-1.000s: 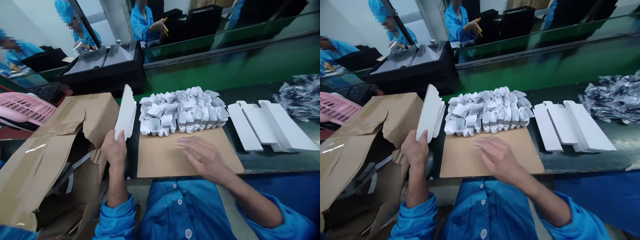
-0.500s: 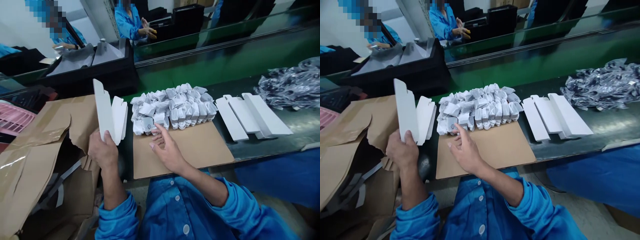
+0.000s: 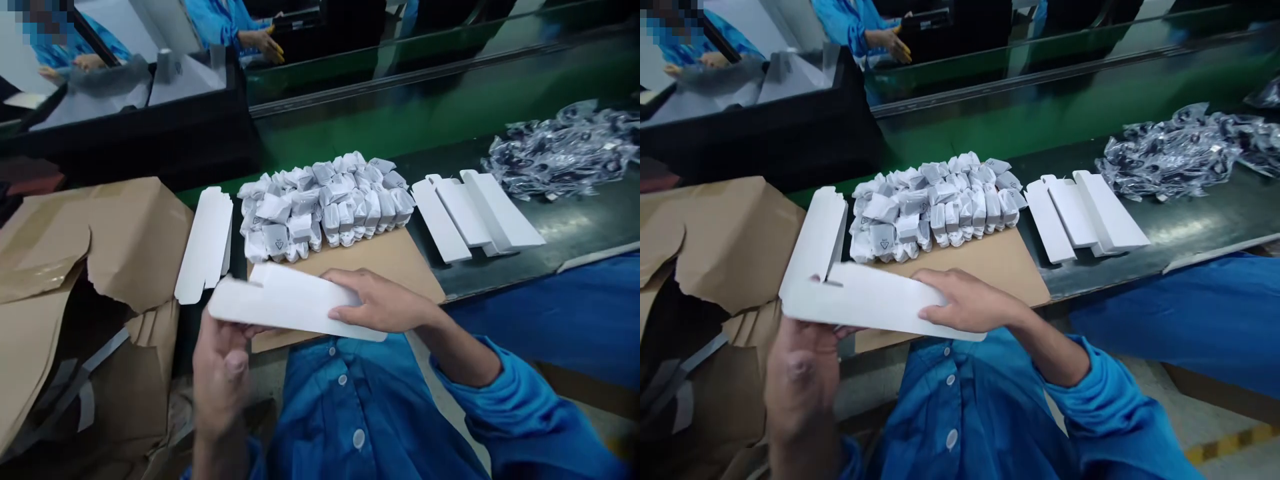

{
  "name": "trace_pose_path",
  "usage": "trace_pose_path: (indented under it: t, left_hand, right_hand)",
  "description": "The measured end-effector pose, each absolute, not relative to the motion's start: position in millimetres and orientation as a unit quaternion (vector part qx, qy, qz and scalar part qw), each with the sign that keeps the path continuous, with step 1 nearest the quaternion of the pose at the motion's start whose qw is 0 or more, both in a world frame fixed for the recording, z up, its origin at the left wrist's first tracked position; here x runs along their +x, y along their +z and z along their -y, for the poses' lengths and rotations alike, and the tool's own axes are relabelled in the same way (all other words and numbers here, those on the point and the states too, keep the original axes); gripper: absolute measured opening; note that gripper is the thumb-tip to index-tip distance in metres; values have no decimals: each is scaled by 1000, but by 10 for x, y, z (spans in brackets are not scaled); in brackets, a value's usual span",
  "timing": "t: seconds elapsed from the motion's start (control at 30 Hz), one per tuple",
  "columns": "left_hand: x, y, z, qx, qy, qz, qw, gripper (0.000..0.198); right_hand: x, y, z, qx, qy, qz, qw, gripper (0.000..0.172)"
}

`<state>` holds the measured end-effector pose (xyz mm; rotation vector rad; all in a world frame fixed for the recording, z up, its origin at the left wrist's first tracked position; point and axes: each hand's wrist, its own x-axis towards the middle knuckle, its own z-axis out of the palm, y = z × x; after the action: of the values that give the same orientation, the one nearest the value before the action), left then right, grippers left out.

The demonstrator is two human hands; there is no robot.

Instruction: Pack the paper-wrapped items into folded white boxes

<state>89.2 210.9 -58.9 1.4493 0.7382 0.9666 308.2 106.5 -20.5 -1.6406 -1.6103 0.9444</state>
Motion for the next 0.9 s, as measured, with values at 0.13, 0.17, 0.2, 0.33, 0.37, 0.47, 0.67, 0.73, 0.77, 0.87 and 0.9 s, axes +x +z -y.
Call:
trace_pose_path:
  t: [0.13,0.17,0.2,0.33,0.37,0.47,0.67,0.73,0.77,0.87,0.9]
  left_hand:
    - [916,-480,-2302,619,343,-394,586,27]
    - [961,-471,-2289,601,345,-391,605,27]
    - [1003,-467,-2266,584,343,-381,629,28]
    - [1022,-439,-2279,607,261,-334,672,29]
    - [994,-424,-2320,631,227,-328,666,28]
    - [934,-383,-2453,712,123,-304,620,30]
    - [1079,-432,-2439,717,45,-294,631,37]
    - [1140,-459,-2404,699,53,-303,646,37]
    - [1165,-470,-2394,702,54,-300,644,35]
    - [1226,-499,-2390,738,54,-279,612,26]
    - [1239,-507,-2398,753,67,-277,594,22]
  right_hand:
    - [3041,-314,-913,-664,108,713,199,67]
    - [2991,-367,-888,-677,9,712,188,74]
    - [2947,-418,-866,-680,-81,707,177,76]
    - [2918,-525,-799,-642,-222,715,166,60]
    - [2939,-530,-785,-633,-214,725,168,60]
    - [2992,-551,-748,-612,-152,759,164,63]
    - [3006,-679,-674,-606,-114,768,174,75]
    - [3030,-671,-644,-634,-130,742,172,69]
    - [3042,-655,-632,-643,-133,736,169,66]
    - [3040,-597,-609,-630,-129,749,162,60]
    - [3026,-583,-605,-624,-135,753,157,59]
